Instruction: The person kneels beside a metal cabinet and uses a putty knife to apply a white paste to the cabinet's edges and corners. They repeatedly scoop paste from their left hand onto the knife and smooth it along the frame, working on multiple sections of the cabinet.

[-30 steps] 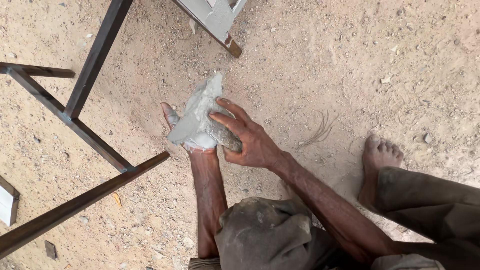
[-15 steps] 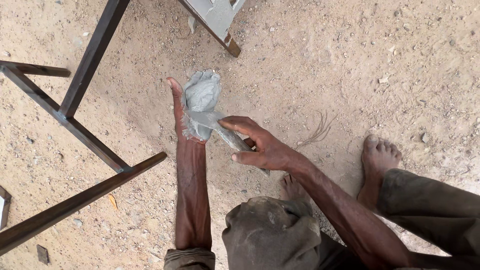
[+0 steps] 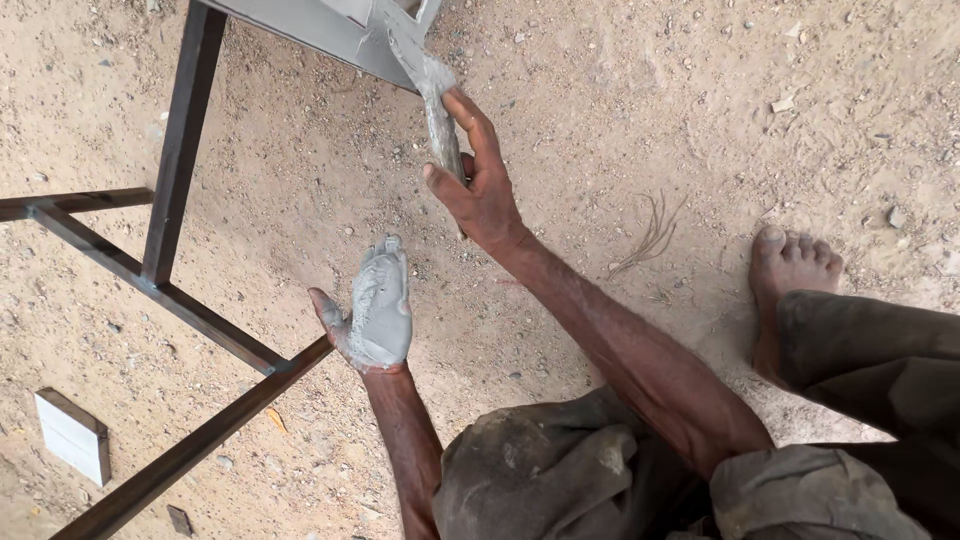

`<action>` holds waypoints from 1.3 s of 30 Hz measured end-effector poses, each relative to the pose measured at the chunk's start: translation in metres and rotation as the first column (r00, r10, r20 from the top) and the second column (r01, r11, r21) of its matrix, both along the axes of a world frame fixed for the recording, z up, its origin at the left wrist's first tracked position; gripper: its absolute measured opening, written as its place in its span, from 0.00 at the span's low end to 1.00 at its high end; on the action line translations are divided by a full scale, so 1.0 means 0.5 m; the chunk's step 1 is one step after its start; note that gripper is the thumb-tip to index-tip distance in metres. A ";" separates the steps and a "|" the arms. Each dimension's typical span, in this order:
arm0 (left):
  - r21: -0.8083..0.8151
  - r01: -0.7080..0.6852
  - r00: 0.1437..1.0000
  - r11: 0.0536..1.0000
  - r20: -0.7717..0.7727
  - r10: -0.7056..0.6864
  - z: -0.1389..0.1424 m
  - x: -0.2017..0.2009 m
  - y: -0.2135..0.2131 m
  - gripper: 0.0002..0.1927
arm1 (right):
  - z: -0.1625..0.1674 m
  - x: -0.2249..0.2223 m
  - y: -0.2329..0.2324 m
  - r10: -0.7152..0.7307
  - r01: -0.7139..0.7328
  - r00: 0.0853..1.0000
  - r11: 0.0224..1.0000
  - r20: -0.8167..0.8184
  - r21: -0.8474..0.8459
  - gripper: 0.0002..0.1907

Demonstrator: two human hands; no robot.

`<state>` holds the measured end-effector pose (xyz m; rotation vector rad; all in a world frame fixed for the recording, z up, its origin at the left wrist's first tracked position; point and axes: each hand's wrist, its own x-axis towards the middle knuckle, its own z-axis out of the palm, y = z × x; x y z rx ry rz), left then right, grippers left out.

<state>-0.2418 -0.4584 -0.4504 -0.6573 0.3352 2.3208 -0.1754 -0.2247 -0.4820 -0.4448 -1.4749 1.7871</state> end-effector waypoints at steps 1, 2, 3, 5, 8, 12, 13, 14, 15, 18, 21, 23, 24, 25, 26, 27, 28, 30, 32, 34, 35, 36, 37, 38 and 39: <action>-0.009 -0.008 1.000 1.000 0.020 0.008 -0.015 0.014 -0.013 0.55 | -0.008 -0.014 0.002 0.009 -0.009 1.000 1.000 0.007 -0.023 0.37; -0.015 -0.015 0.999 1.000 0.039 0.016 -0.031 0.026 -0.023 0.55 | -0.016 -0.026 0.005 0.018 -0.017 1.000 0.999 0.013 -0.042 0.39; -0.026 -0.014 0.999 1.000 0.036 0.015 -0.044 0.038 -0.035 0.55 | -0.021 -0.036 0.006 0.031 -0.030 0.999 0.997 0.018 -0.065 0.40; -0.041 -0.017 0.999 0.999 0.028 0.019 -0.067 0.060 -0.054 0.54 | -0.031 -0.048 0.006 -0.001 0.002 1.000 0.999 0.028 -0.040 0.40; -0.031 -0.005 0.999 0.999 0.053 0.007 -0.090 0.077 -0.065 0.53 | -0.040 -0.061 0.001 -0.016 0.016 1.000 0.999 -0.006 -0.031 0.41; 0.017 -0.018 0.994 1.000 0.106 0.016 -0.101 0.091 -0.062 0.53 | -0.044 -0.085 -0.012 -0.090 0.071 0.988 0.986 0.127 0.148 0.40; 0.026 -0.011 0.997 1.000 0.083 0.009 -0.101 0.094 -0.061 0.52 | -0.044 -0.093 -0.015 -0.063 0.056 0.994 0.995 0.086 0.081 0.42; 0.037 -0.006 0.998 0.999 0.059 0.004 -0.099 0.098 -0.059 0.52 | -0.043 -0.100 -0.018 -0.036 0.035 0.998 0.999 0.041 0.016 0.44; 0.030 -0.018 0.997 0.999 0.072 0.016 -0.096 0.101 -0.058 0.52 | -0.041 -0.102 -0.020 -0.012 0.012 1.000 0.999 -0.006 -0.050 0.46; 0.145 0.016 0.997 0.989 0.078 -0.027 -0.085 0.111 -0.052 0.51 | -0.032 -0.090 -0.027 -0.158 0.089 0.958 0.957 0.240 0.275 0.43; 0.395 0.156 0.987 0.905 -0.025 -0.159 -0.077 0.115 -0.042 0.49 | -0.016 -0.035 -0.034 -0.047 0.006 0.973 0.984 0.227 0.177 0.38; 0.409 0.172 0.985 0.896 -0.071 -0.157 -0.077 0.112 -0.035 0.48 | -0.001 -0.013 -0.032 -0.052 0.034 0.984 0.993 0.172 0.109 0.40; 0.323 0.110 0.993 0.940 -0.008 -0.114 -0.079 0.111 -0.032 0.49 | 0.007 -0.004 -0.030 -0.046 0.036 0.987 0.997 0.151 0.066 0.41; 0.230 0.053 0.997 0.972 0.048 -0.066 -0.082 0.107 -0.029 0.51 | 0.015 0.000 -0.026 -0.010 0.005 0.988 0.999 0.151 0.034 0.41; 0.135 0.001 0.995 0.991 0.097 -0.014 -0.085 0.104 -0.027 0.52 | 0.024 0.001 -0.021 0.024 -0.025 0.989 1.000 0.148 0.004 0.41; 0.099 0.012 0.996 0.995 0.083 -0.020 -0.089 0.102 -0.025 0.52 | 0.031 -0.001 -0.016 0.052 -0.050 0.989 0.999 0.141 -0.022 0.41; 0.064 0.022 0.997 0.998 0.066 -0.026 -0.092 0.100 -0.025 0.52 | 0.038 -0.007 -0.011 0.036 -0.035 0.992 0.999 0.118 -0.009 0.40; -0.002 0.040 0.998 0.999 0.038 -0.040 -0.097 0.100 -0.025 0.51 | 0.050 -0.016 -0.005 0.008 -0.008 0.996 1.000 0.084 0.004 0.39; -0.058 0.062 0.998 0.996 0.008 -0.062 -0.102 0.103 -0.025 0.50 | 0.057 -0.024 0.000 0.011 -0.013 0.995 1.000 0.101 0.014 0.39; -0.043 0.027 0.998 0.999 0.057 -0.025 -0.105 0.108 -0.025 0.50 | 0.060 -0.030 0.001 0.007 -0.008 0.993 1.000 0.119 0.012 0.39; -0.040 0.018 0.998 0.999 0.060 -0.016 -0.105 0.111 -0.025 0.50 | 0.061 -0.032 0.000 0.004 -0.005 0.992 1.000 0.126 0.005 0.39; -0.038 0.020 0.998 0.999 0.065 -0.018 -0.106 0.112 -0.024 0.50 | 0.062 -0.034 -0.001 0.003 -0.003 0.991 1.000 0.131 -0.003 0.39; -0.037 0.023 0.998 0.999 0.066 -0.020 -0.106 0.116 -0.026 0.50 | 0.063 -0.036 -0.002 0.001 0.000 0.994 1.000 0.111 -0.009 0.38; -0.034 0.021 0.998 0.999 0.063 -0.019 -0.106 0.118 -0.026 0.50 | 0.064 -0.039 -0.003 0.001 0.001 0.996 1.000 0.089 -0.014 0.38; -0.036 0.022 0.998 0.999 0.056 -0.020 -0.105 0.121 -0.027 0.50 | 0.066 -0.042 -0.004 -0.001 0.003 0.998 1.000 0.067 -0.019 0.37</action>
